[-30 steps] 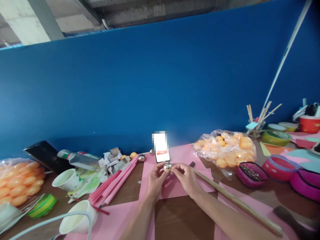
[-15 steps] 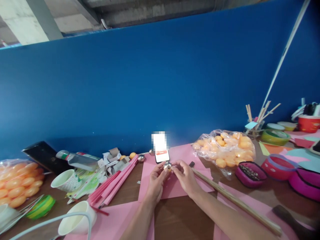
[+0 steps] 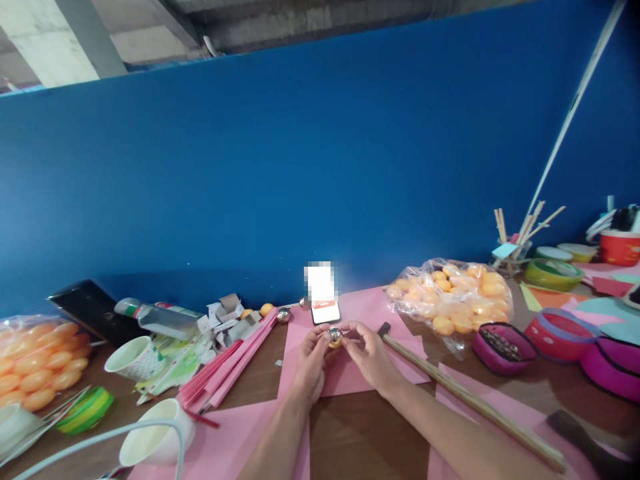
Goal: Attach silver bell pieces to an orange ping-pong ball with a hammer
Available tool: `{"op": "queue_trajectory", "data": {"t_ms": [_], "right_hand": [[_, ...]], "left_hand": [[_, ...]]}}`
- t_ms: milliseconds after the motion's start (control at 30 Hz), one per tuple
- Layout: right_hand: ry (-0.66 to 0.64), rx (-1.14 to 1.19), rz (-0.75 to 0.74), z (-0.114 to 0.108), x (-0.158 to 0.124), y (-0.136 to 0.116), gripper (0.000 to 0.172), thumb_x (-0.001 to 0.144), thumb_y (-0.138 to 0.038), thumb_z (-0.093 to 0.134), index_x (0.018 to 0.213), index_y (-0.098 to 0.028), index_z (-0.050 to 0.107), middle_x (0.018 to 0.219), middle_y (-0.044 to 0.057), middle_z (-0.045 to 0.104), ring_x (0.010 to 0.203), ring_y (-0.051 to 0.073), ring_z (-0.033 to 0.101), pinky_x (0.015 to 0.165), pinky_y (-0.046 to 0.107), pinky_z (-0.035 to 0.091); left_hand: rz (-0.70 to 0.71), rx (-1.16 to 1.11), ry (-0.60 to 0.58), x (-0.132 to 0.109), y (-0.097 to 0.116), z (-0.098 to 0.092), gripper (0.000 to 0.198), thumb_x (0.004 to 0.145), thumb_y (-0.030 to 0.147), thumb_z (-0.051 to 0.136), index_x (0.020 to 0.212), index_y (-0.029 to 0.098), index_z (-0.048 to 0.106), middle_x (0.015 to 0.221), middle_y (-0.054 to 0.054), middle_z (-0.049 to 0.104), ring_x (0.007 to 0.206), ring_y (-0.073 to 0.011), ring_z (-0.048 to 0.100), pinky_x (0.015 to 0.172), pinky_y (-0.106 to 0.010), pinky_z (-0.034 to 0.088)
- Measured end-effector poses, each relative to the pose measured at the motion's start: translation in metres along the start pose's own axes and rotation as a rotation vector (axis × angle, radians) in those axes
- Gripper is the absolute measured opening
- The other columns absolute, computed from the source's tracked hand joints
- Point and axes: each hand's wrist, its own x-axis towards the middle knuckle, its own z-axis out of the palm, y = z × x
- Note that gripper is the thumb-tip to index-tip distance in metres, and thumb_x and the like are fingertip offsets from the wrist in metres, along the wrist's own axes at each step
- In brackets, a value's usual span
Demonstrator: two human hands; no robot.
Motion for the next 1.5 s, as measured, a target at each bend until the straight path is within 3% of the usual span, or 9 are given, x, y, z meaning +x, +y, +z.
{"op": "queue_trajectory", "data": {"t_ms": [467, 733, 1067, 1500], "right_hand": [[0.006, 0.144, 0.147, -0.001, 0.001, 0.005, 0.022, 0.075, -0.029, 0.057, 0.094, -0.018, 0.059, 0.091, 0.006, 0.064, 0.082, 0.019, 0.061, 0.073, 0.031, 0.05], [0.016, 0.15, 0.118, 0.001, 0.002, 0.003, 0.026, 0.075, -0.032, 0.058, 0.098, -0.018, 0.058, 0.097, 0.006, 0.063, 0.089, 0.019, 0.06, 0.08, 0.032, 0.048], [0.02, 0.088, 0.092, 0.002, 0.001, 0.001, 0.024, 0.075, -0.033, 0.057, 0.095, -0.018, 0.059, 0.091, 0.005, 0.064, 0.082, 0.019, 0.061, 0.074, 0.031, 0.051], [0.072, 0.205, 0.137, 0.003, 0.002, -0.002, 0.031, 0.074, -0.037, 0.059, 0.097, -0.018, 0.059, 0.093, 0.007, 0.065, 0.083, 0.02, 0.062, 0.073, 0.032, 0.051]], "left_hand": [[-0.036, 0.05, -0.064, -0.005, 0.004, 0.008, 0.033, 0.073, 0.03, 0.06, 0.104, 0.019, 0.059, 0.104, -0.009, 0.063, 0.093, -0.0216, 0.06, 0.082, -0.034, 0.045], [-0.009, -0.005, -0.073, -0.003, 0.004, 0.01, 0.033, 0.072, 0.027, 0.063, 0.103, 0.017, 0.059, 0.101, -0.009, 0.064, 0.096, -0.0211, 0.058, 0.09, -0.036, 0.04], [-0.013, 0.037, -0.043, -0.003, 0.003, 0.007, 0.028, 0.069, 0.025, 0.066, 0.095, 0.016, 0.06, 0.095, -0.009, 0.065, 0.085, -0.0175, 0.061, 0.079, -0.029, 0.045], [-0.017, -0.003, -0.12, -0.005, 0.006, 0.01, 0.039, 0.073, 0.025, 0.062, 0.111, 0.016, 0.056, 0.108, -0.011, 0.061, 0.101, -0.0222, 0.056, 0.09, -0.036, 0.041]]}}
